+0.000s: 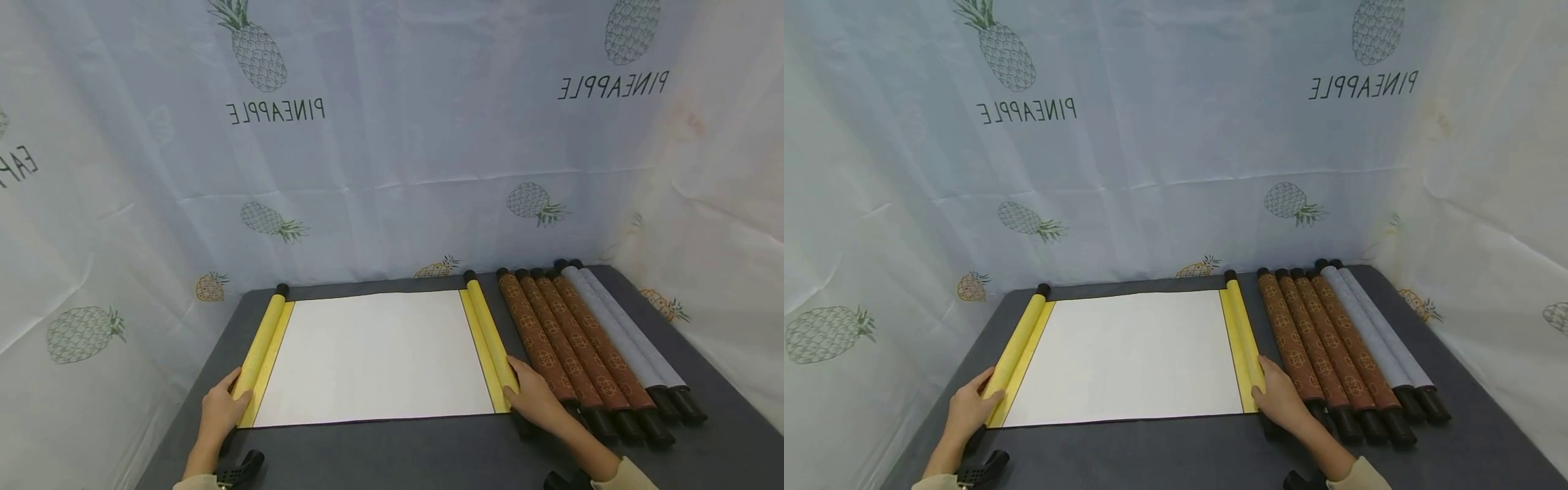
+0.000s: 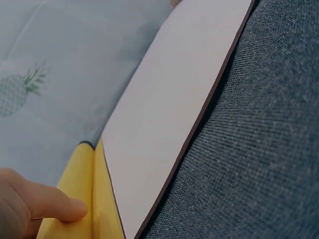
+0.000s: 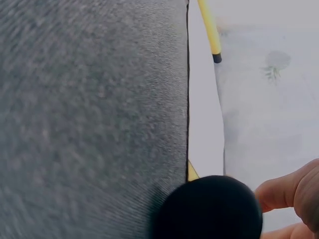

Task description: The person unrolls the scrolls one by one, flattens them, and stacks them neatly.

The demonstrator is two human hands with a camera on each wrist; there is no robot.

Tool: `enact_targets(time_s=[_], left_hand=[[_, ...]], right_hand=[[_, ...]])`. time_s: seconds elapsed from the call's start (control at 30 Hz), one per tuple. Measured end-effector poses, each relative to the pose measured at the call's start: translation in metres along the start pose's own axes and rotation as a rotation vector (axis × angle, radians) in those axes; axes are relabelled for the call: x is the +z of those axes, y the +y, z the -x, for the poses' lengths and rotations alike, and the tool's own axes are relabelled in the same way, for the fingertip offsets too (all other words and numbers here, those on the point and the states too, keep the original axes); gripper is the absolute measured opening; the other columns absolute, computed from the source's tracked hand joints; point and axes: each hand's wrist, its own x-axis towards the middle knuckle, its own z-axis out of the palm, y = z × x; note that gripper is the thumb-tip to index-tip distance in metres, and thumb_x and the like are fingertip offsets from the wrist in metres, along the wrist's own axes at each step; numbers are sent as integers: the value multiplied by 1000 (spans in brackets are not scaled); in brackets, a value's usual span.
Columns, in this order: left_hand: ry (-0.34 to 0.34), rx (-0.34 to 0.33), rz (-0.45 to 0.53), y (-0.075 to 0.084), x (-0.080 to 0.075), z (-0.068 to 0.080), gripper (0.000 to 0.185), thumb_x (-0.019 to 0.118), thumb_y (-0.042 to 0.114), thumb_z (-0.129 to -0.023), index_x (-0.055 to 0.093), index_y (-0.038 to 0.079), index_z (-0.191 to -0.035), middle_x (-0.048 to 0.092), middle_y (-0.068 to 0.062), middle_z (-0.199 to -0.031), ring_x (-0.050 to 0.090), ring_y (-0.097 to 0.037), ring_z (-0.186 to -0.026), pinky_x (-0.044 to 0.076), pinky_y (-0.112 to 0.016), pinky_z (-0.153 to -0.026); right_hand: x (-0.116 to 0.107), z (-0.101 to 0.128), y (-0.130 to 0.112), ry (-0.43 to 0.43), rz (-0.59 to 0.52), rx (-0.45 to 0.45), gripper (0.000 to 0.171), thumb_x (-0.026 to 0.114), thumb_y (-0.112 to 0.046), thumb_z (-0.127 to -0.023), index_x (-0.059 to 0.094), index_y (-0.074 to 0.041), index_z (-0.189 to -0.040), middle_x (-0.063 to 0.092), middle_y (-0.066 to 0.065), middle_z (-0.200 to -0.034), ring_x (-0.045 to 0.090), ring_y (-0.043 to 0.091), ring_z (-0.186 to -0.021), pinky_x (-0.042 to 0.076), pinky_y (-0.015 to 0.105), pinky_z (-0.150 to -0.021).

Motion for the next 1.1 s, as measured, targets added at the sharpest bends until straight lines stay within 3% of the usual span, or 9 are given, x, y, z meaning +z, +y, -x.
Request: enact_targets(time_s=[0.2,0.37,0.43,0.5,0.7,0.8,0.97,1.1], left_hand=[[46,33,-35,13,1,7,56,58,5,-88,40,-15,-137,46,-40,-135,49,-55,-119,46,-59,-95],[207,155,-9,33,8,8,45,63,-1,-84,53,-15,-126,54,-38,-128,51,-54,-118,45,-61,-95],[243,194,11,44,12,8,42,64,-3,-83,56,-14,-123,57,-37,-125,53,-54,-117,45,-61,-95],[232,214,51,55,18,9,40,63,-3,-84,57,-13,-123,58,-35,-124,54,-52,-117,46,-60,-95],[97,327,179,98,53,11,36,62,-2,-86,61,-8,-121,64,-28,-123,59,-44,-118,47,-54,-97],[-3,400,232,121,73,18,33,63,0,-87,63,-6,-120,66,-24,-122,60,-41,-117,49,-52,-96],[-223,527,326,162,103,32,32,60,5,-91,63,-4,-122,66,-20,-123,62,-37,-116,50,-49,-96],[-421,586,404,199,124,47,33,57,8,-94,60,-4,-124,65,-21,-125,62,-35,-117,51,-43,-97]], right_hand=[[-11,2,3,-21,-23,-3,57,60,-8,-88,41,17,-136,47,39,-136,48,54,-123,48,56,-94],[-21,6,9,-22,-105,-48,54,61,-11,-91,43,16,-135,49,38,-135,53,51,-120,52,49,-92],[-27,7,12,-29,-137,-54,54,60,-12,-93,43,16,-135,49,38,-134,53,50,-121,52,47,-93],[-34,8,15,-39,-160,-43,53,59,-14,-94,42,15,-135,51,38,-133,54,49,-120,53,46,-91],[-59,8,26,-11,-203,26,48,54,-19,-98,46,10,-136,55,32,-132,60,43,-114,55,40,-81],[-70,7,31,3,-199,54,47,53,-24,-99,49,7,-134,56,30,-132,66,25,-106,55,39,-80],[-87,2,42,-23,-238,91,52,50,-27,-101,44,11,-136,52,35,-134,67,4,-93,55,43,-85],[-99,-2,59,-68,-273,137,55,45,-26,-103,39,16,-137,46,38,-137,60,-12,-87,56,37,-87]])
